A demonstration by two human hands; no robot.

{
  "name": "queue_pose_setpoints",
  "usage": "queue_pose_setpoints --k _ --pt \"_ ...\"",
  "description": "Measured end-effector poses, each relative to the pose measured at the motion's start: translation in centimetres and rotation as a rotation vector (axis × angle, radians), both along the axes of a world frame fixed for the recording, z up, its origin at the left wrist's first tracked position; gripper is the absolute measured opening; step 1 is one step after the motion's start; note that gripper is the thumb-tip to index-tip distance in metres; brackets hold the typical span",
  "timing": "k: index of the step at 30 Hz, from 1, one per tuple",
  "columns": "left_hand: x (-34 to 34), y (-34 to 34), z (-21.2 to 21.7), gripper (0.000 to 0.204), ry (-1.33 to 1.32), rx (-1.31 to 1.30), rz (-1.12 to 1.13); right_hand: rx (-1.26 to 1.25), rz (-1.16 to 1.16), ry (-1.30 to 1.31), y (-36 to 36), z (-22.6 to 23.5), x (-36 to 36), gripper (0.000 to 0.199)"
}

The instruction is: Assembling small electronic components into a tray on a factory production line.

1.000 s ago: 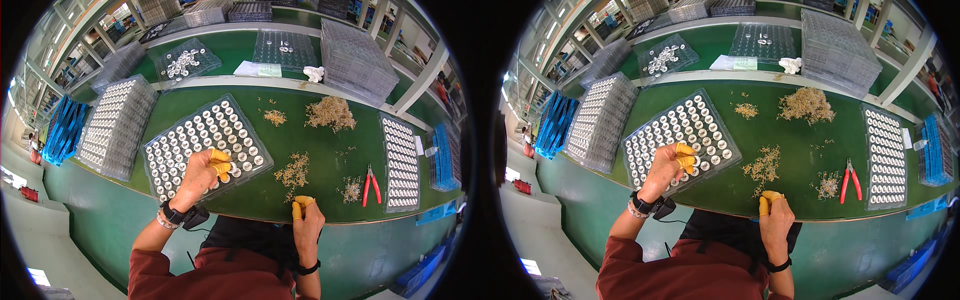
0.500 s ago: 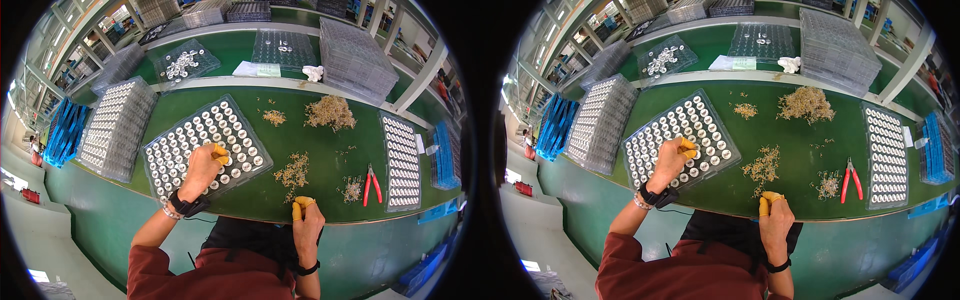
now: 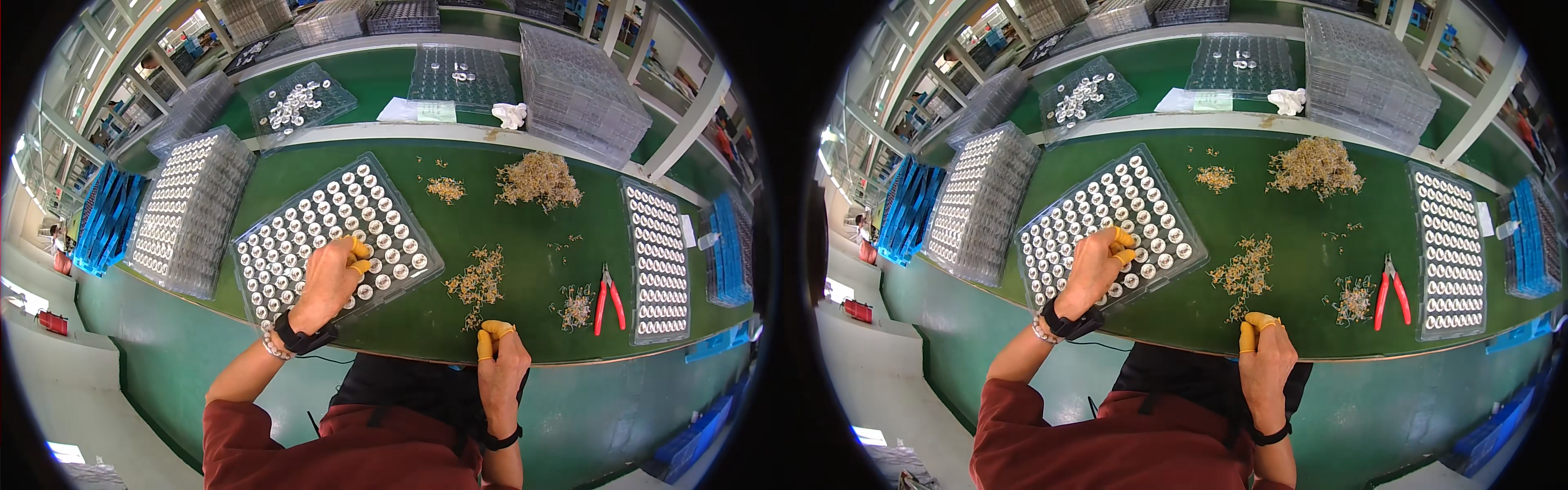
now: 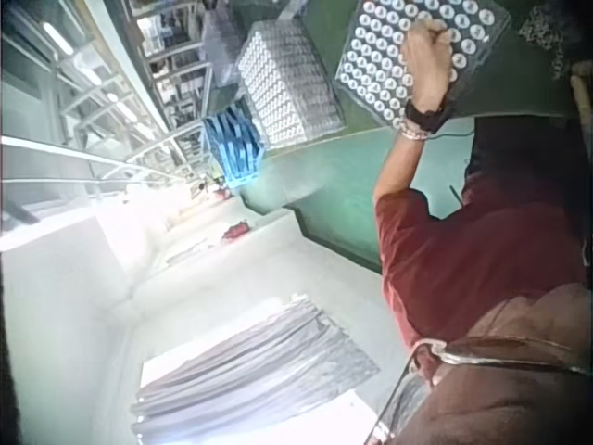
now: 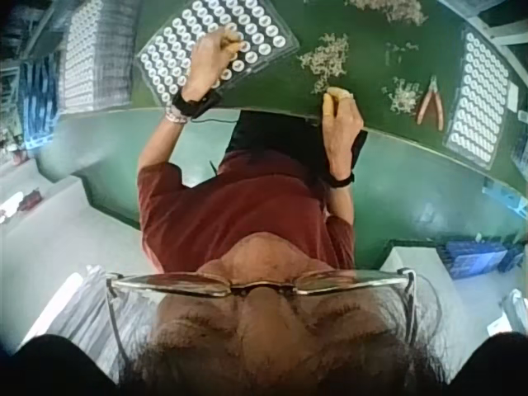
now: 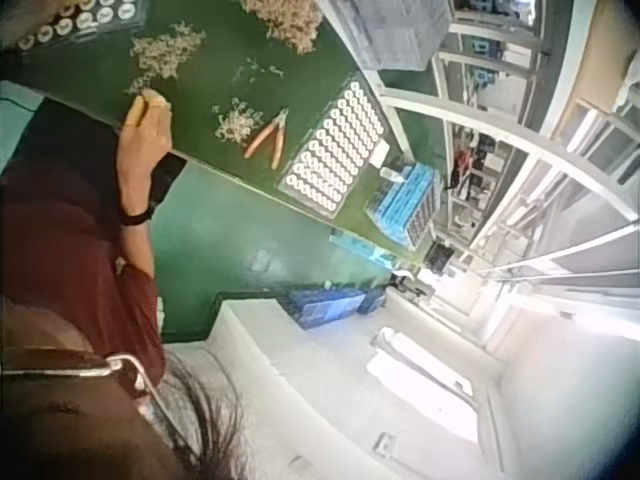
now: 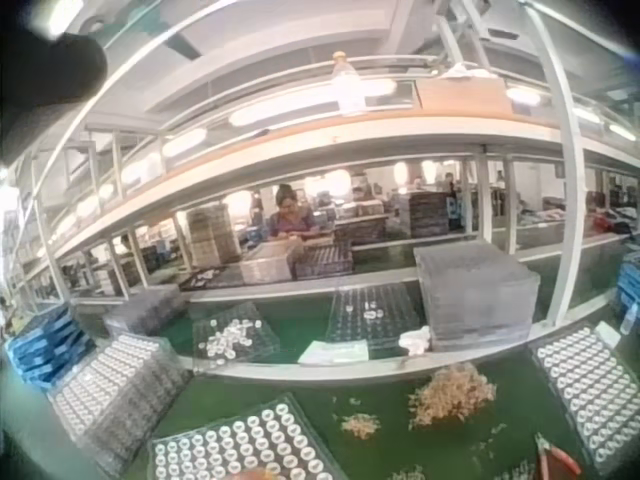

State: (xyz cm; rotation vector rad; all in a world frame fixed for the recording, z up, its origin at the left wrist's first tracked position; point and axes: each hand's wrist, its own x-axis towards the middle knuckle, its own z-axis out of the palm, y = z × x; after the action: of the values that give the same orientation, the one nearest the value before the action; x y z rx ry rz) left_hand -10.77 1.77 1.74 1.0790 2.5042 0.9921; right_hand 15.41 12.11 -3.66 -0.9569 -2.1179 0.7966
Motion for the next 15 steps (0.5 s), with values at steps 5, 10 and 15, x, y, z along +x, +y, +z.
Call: queue_pose_setpoints --k 5,10,15 --pt "-1.6 0.0 -0.3 0.015 0.118 0.025 0.021 -0.058 -0.006 -0.022 -0.1 0.4 -0.1 0.013" --pt "-1.8 1.0 -0.4 0.016 0.188 -0.072 -0.054 -0.03 -0.013 0.003 -0.1 0.2 0.0 0.014" --pt "-1.3 1.5 -0.8 0.016 0.332 -0.052 -0.108 -0.04 -0.042 -0.009 -0.1 0.1 0.1 0.013"
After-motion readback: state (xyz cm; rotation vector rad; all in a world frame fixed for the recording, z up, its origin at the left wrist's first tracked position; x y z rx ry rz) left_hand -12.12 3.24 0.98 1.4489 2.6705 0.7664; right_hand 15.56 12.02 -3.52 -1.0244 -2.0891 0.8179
